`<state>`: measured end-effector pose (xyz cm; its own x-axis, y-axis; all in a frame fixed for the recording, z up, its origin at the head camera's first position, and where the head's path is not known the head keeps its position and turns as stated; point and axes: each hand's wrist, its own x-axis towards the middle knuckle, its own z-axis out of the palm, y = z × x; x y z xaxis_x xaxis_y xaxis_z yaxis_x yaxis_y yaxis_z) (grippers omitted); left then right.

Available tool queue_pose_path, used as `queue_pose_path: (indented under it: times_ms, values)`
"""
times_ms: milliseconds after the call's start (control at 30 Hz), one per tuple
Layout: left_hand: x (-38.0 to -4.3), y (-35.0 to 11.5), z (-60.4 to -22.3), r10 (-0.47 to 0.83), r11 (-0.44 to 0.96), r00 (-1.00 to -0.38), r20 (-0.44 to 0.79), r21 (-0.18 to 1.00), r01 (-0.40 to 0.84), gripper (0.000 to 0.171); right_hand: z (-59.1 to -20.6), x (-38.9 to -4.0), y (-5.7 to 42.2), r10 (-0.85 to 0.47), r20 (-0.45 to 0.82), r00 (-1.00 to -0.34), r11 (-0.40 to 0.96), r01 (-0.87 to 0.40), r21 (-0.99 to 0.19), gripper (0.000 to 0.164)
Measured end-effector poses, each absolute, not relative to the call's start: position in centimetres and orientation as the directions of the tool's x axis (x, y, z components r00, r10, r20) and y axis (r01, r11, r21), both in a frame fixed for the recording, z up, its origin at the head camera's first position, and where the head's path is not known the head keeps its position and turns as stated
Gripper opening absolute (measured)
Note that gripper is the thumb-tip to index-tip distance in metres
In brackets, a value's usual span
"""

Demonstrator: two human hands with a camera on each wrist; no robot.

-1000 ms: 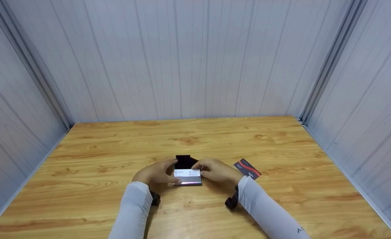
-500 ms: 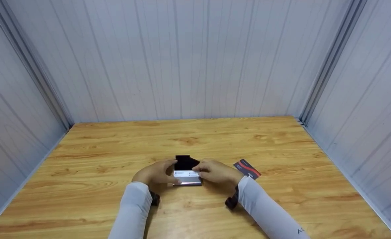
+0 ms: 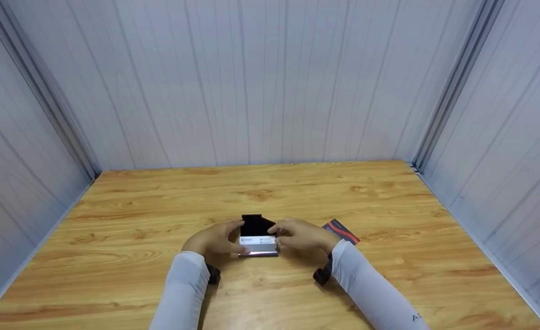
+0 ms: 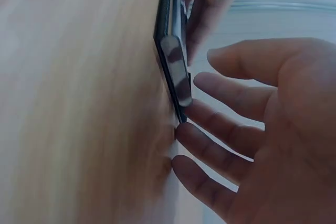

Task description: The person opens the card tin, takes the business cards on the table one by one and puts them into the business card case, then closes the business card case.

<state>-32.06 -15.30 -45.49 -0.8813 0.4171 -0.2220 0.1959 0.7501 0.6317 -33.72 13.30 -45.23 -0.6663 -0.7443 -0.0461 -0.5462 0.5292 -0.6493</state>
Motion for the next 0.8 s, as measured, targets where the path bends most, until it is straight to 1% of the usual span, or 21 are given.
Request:
queue_pose_path:
  times_ms: [133,333,467,533,667,800]
  values:
    - [-31.9,-15.4,-45.3,0.417,0.754,-0.881,-0.222,0.626,0.199,0.097,-44.7,-34.0,14.1,-0.726,-0.053,-0.685,0.519,-0.496,-0.696,0.038]
    - [-31.9,-15.3,-45.2,0.420,0.753,-0.880,-0.222,0.626,0.202,0.096,-43.2,-34.2,15.9,-0.630,-0.117,-0.767,0.580,-0.366,-0.728,0.043]
    - [-31.7,-15.3,-45.2,0.422,0.755,-0.880,-0.219,0.623,0.207,0.095,-42.7,-34.6,17.6,-0.591,-0.139,-0.795,0.587,-0.305,-0.750,0.046]
    - [-31.6,-15.3,-45.2,0.418,0.757,-0.881,-0.221,0.620,0.204,0.096,-42.5,-34.8,18.5,-0.571,-0.141,-0.809,0.605,-0.299,-0.738,0.047]
    - [-31.5,-15.2,-45.2,0.402,0.767,-0.885,-0.236,0.615,0.184,0.097,-41.8,-35.1,20.4,-0.521,-0.161,-0.838,0.681,-0.295,-0.671,0.051]
    - [-31.5,-15.2,-45.0,0.397,0.765,-0.887,-0.238,0.620,0.176,0.096,-41.3,-35.4,22.0,-0.467,-0.191,-0.863,0.728,-0.253,-0.637,0.055]
